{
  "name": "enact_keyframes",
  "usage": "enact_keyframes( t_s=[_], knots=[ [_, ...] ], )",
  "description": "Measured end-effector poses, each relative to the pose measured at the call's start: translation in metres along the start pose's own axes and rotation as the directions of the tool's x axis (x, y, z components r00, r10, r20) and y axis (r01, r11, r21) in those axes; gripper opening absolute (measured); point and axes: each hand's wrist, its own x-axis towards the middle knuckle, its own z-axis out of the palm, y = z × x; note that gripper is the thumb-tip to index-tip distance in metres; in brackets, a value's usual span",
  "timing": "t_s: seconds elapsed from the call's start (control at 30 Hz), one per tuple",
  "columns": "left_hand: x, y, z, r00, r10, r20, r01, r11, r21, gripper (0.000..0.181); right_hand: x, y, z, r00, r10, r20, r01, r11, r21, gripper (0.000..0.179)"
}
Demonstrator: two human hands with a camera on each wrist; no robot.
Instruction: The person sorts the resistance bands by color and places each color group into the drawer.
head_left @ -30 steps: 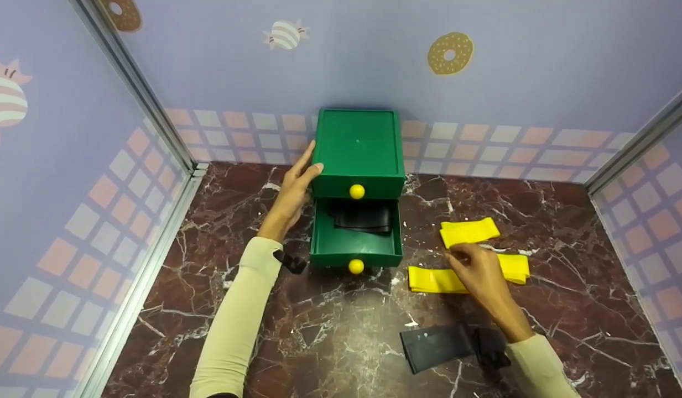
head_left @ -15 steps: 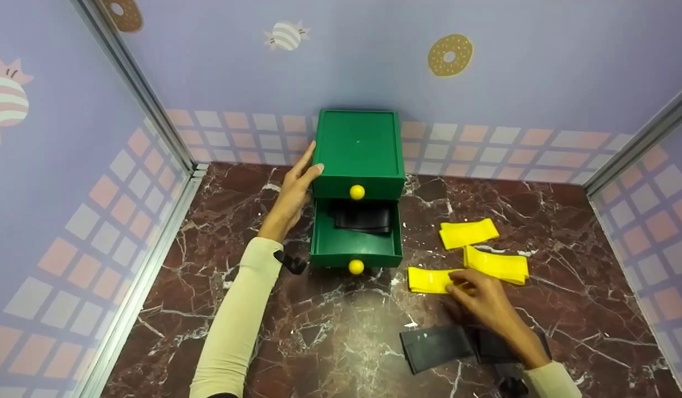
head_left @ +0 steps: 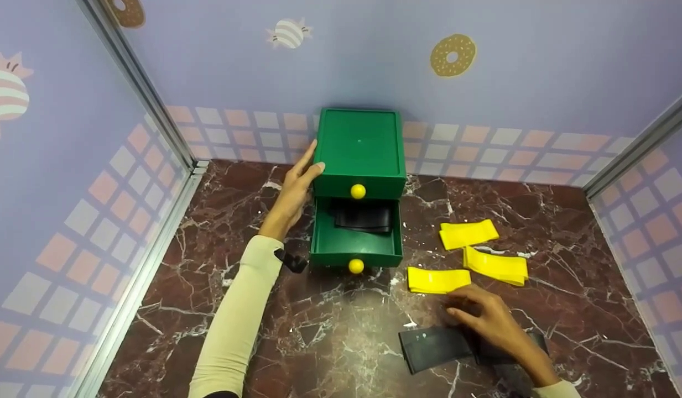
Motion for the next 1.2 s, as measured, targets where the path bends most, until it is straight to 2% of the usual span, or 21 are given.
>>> enact_keyframes(
  t_s=[0.17, 0.4, 0.53, 0.77, 0.9, 1.07, 1.2],
  knots=[
    [-0.001, 0.000, 0.000, 1.000, 0.000, 0.003, 0.000, 1.000, -0.019, 0.071, -0.006, 0.003, -0.007, 0.998, 0.024, 0.054, -0.025, 1.000, 0.015, 0.026],
    [0.001, -0.001, 0.000, 1.000, 0.002, -0.005, -0.002, 1.000, -0.021, 0.072, -0.011, 0.006, -0.013, 0.997, -0.055, 0.051, 0.059, 0.995, -0.078, 0.032],
    [0.001, -0.001, 0.000, 1.000, 0.004, -0.003, -0.004, 1.000, -0.021, 0.072, -0.013, 0.005, -0.014, 0.996, -0.065, 0.059, 0.071, 0.992, -0.105, 0.033],
    [0.000, 0.000, 0.002, 1.000, -0.004, 0.006, 0.004, 1.000, -0.009, 0.071, -0.021, 0.005, -0.018, 0.996, -0.020, 0.087, 0.032, 0.990, -0.136, 0.030],
    [0.000, -0.001, 0.002, 1.000, -0.006, 0.010, 0.006, 1.000, 0.001, 0.073, -0.024, 0.006, -0.020, 0.992, 0.004, 0.128, 0.016, 0.989, -0.149, 0.031],
    [0.000, -0.001, 0.001, 1.000, 0.002, 0.011, -0.002, 1.000, 0.002, 0.074, -0.023, 0.003, -0.020, 0.974, 0.079, 0.212, -0.033, 0.977, -0.210, 0.037],
    [0.000, -0.001, 0.000, 1.000, 0.006, 0.004, -0.006, 1.000, 0.002, 0.073, -0.019, 0.000, -0.019, 0.962, 0.131, 0.238, -0.069, 0.966, -0.251, 0.037]
  ],
)
